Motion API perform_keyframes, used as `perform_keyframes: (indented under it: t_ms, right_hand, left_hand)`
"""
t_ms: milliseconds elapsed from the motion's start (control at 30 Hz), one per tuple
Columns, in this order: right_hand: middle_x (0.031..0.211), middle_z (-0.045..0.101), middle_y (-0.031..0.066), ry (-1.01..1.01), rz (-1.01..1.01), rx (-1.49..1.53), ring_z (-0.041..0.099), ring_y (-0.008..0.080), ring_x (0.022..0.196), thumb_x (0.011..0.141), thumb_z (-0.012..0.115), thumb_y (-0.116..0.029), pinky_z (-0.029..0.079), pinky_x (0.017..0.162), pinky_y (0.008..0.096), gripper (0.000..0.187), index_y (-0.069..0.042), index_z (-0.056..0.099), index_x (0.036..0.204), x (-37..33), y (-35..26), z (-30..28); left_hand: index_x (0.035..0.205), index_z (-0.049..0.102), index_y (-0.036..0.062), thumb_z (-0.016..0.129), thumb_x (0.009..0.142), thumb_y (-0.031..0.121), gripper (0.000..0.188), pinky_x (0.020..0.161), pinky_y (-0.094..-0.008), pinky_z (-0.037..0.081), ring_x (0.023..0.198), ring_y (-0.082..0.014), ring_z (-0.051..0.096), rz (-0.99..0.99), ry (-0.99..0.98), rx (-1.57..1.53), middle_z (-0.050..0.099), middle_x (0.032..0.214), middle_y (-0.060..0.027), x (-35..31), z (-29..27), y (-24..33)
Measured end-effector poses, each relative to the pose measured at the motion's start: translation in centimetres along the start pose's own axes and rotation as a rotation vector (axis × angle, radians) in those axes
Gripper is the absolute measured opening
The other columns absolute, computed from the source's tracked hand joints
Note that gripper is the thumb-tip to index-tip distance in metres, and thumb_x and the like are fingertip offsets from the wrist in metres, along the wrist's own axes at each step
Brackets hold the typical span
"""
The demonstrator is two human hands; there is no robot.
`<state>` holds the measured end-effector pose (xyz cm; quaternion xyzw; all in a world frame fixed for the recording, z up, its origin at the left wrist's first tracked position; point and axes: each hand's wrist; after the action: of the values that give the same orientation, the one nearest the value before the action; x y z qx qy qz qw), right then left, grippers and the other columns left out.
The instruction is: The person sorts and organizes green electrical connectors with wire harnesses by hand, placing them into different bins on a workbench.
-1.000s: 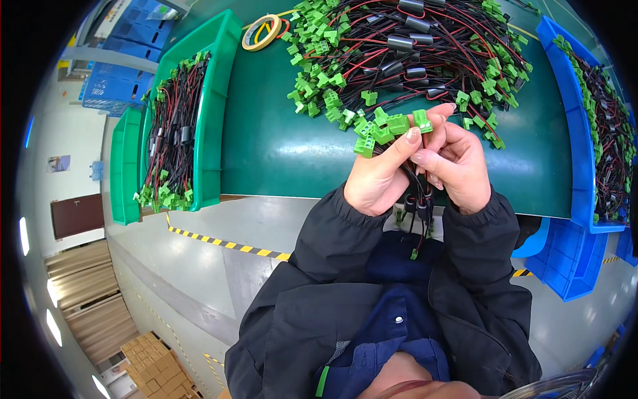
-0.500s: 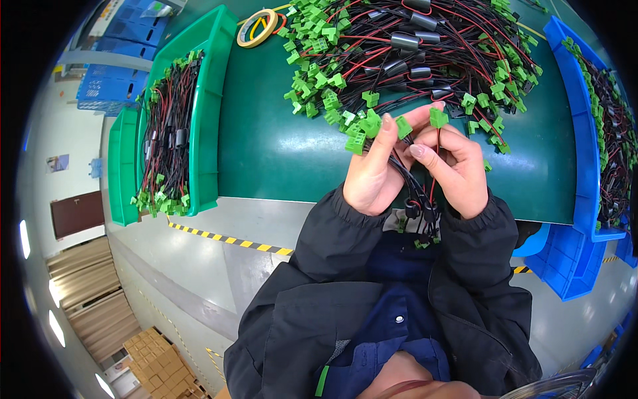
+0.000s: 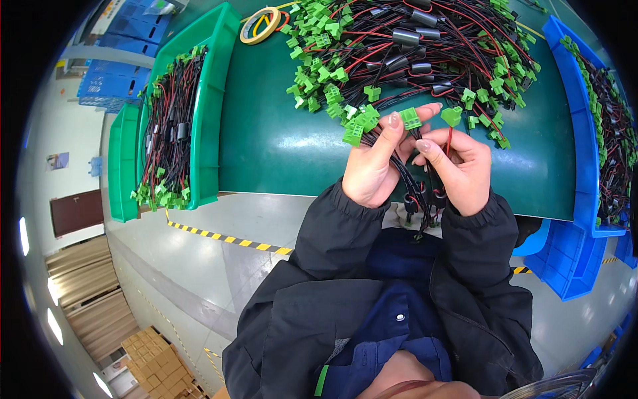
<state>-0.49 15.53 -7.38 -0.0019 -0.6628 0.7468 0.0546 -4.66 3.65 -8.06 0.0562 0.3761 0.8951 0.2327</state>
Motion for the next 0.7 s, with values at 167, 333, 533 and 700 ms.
perform_keyframes:
  t_ms: [167,333,533,700]
  right_hand:
    - [0.068,0.057,0.0021,-0.100,0.204,0.249,0.051,0.0063,0.056,0.084,0.052,-0.013,0.040,0.051,0.0188,0.016,0.002,0.057,0.082,0.1,0.1,-0.6]
    - [0.061,0.053,0.0004,-0.208,0.275,0.461,0.046,0.0047,0.049,0.085,0.049,-0.018,0.037,0.047,0.0172,0.021,0.002,0.056,0.080,0.0,1.0,-0.7]
    - [0.056,0.050,-0.0010,-0.212,0.251,0.393,0.045,0.0042,0.048,0.086,0.049,-0.018,0.036,0.047,0.0168,0.022,0.002,0.056,0.079,-0.3,0.9,-0.7]
    - [0.066,0.055,0.0012,-0.203,0.271,0.375,0.050,0.0053,0.056,0.085,0.051,-0.016,0.039,0.051,0.0175,0.018,0.001,0.056,0.081,-0.5,-0.1,-0.7]
  left_hand:
    - [0.104,0.051,-0.0016,0.047,0.086,0.029,0.036,0.055,-0.0281,0.047,0.073,-0.0158,0.054,-0.044,0.020,-0.044,0.055,0.095,-0.0118,-0.3,0.3,0.4]
    - [0.098,0.051,0.0000,0.045,0.086,0.034,0.037,0.058,-0.0298,0.046,0.068,-0.0131,0.047,-0.108,-0.022,0.060,0.048,0.111,-0.0134,-0.6,0.2,0.5]
    - [0.094,0.051,0.0024,0.044,0.086,0.038,0.038,0.055,-0.0299,0.046,0.066,-0.0131,0.048,-0.148,0.134,-0.046,0.050,0.103,-0.0104,-1.1,0.6,0.0]
    - [0.101,0.049,0.0072,0.041,0.086,0.041,0.038,0.058,-0.0288,0.046,0.077,-0.0139,0.053,-0.224,-0.092,-0.147,0.050,0.102,-0.0058,-1.2,0.2,0.5]
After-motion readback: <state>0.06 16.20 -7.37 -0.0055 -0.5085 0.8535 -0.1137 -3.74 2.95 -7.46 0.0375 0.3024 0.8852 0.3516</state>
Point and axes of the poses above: each hand's wrist, its own x-axis towards the middle knuckle, its own z-axis out of the palm, y = z × x
